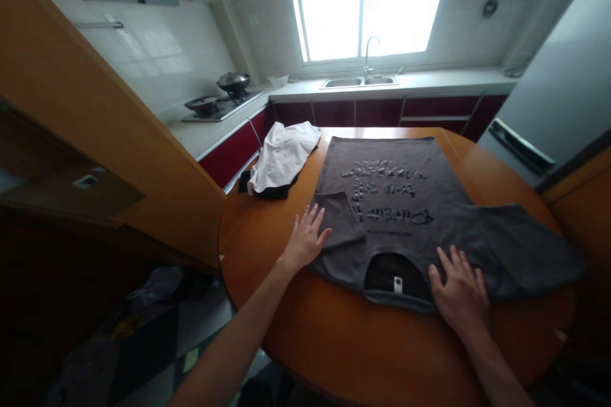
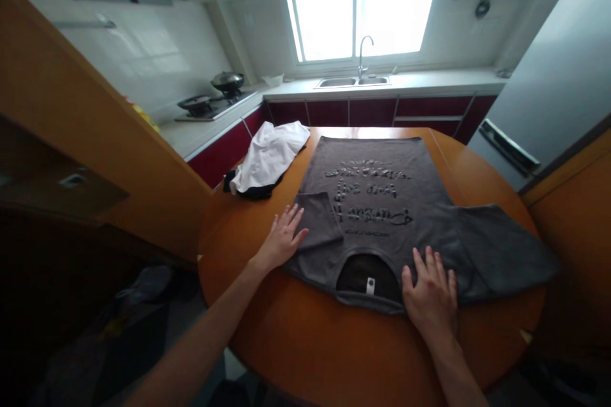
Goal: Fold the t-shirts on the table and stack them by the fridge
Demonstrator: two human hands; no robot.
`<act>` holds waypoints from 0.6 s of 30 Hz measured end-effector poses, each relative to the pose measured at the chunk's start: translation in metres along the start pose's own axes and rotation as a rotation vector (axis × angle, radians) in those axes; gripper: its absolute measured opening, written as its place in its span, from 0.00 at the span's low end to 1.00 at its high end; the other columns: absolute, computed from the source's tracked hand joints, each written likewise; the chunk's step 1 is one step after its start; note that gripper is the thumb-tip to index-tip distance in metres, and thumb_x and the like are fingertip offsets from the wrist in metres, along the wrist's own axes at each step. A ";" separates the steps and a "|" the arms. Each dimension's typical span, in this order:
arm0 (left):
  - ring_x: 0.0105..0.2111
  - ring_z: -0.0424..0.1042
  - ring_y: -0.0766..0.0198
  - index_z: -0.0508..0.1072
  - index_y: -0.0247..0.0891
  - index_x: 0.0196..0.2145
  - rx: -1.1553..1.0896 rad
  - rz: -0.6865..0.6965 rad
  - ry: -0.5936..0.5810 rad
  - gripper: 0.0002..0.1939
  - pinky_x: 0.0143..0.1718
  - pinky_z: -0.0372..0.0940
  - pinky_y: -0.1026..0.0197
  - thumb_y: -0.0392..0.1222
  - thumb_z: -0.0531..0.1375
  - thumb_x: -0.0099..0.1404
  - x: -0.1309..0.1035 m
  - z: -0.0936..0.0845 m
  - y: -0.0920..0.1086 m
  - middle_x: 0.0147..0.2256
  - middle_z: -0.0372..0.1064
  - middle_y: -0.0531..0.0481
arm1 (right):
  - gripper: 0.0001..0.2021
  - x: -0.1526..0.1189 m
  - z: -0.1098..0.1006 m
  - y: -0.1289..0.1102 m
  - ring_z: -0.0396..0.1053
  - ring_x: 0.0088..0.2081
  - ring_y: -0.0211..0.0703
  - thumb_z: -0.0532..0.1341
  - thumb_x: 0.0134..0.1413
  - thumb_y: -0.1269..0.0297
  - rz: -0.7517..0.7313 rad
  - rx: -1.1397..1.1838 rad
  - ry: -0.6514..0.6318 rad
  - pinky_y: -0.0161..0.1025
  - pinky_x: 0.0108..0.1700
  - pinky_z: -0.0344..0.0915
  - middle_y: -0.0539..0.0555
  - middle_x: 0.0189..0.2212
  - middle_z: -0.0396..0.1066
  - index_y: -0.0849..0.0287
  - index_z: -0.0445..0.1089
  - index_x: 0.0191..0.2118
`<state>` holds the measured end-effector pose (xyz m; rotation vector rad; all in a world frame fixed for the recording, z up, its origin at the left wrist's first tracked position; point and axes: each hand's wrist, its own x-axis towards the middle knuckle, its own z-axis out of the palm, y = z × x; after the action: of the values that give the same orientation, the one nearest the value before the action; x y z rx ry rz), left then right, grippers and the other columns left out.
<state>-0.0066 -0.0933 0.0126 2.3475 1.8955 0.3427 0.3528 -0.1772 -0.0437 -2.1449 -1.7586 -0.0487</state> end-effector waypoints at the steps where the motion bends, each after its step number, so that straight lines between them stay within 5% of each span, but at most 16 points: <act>1: 0.72 0.40 0.47 0.53 0.38 0.71 -0.009 0.024 -0.002 0.33 0.69 0.43 0.35 0.57 0.47 0.76 0.009 -0.002 0.007 0.72 0.44 0.41 | 0.31 0.000 -0.001 -0.001 0.50 0.70 0.55 0.43 0.67 0.53 0.002 -0.002 -0.003 0.59 0.68 0.48 0.63 0.69 0.56 0.63 0.64 0.65; 5: 0.72 0.42 0.48 0.53 0.35 0.71 -0.025 0.083 -0.007 0.33 0.69 0.46 0.40 0.56 0.46 0.76 0.041 0.005 0.041 0.72 0.46 0.40 | 0.30 0.001 -0.002 -0.003 0.50 0.70 0.54 0.44 0.67 0.54 0.011 -0.003 -0.004 0.59 0.68 0.48 0.62 0.69 0.55 0.62 0.64 0.66; 10: 0.72 0.38 0.44 0.52 0.33 0.71 0.003 0.096 -0.117 0.38 0.69 0.42 0.35 0.60 0.47 0.74 0.054 0.026 0.067 0.72 0.41 0.36 | 0.29 0.001 0.000 -0.003 0.50 0.70 0.54 0.44 0.67 0.55 0.006 -0.011 -0.006 0.59 0.69 0.47 0.62 0.69 0.55 0.62 0.64 0.66; 18: 0.72 0.42 0.46 0.53 0.36 0.71 0.029 -0.085 0.000 0.35 0.69 0.44 0.39 0.58 0.42 0.76 0.089 0.020 0.028 0.72 0.44 0.37 | 0.29 0.001 0.004 -0.002 0.50 0.70 0.53 0.45 0.67 0.55 0.004 -0.007 0.005 0.58 0.69 0.46 0.61 0.70 0.55 0.62 0.64 0.66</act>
<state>0.0428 -0.0115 0.0094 2.2759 2.0057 0.3092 0.3508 -0.1748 -0.0463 -2.1510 -1.7536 -0.0593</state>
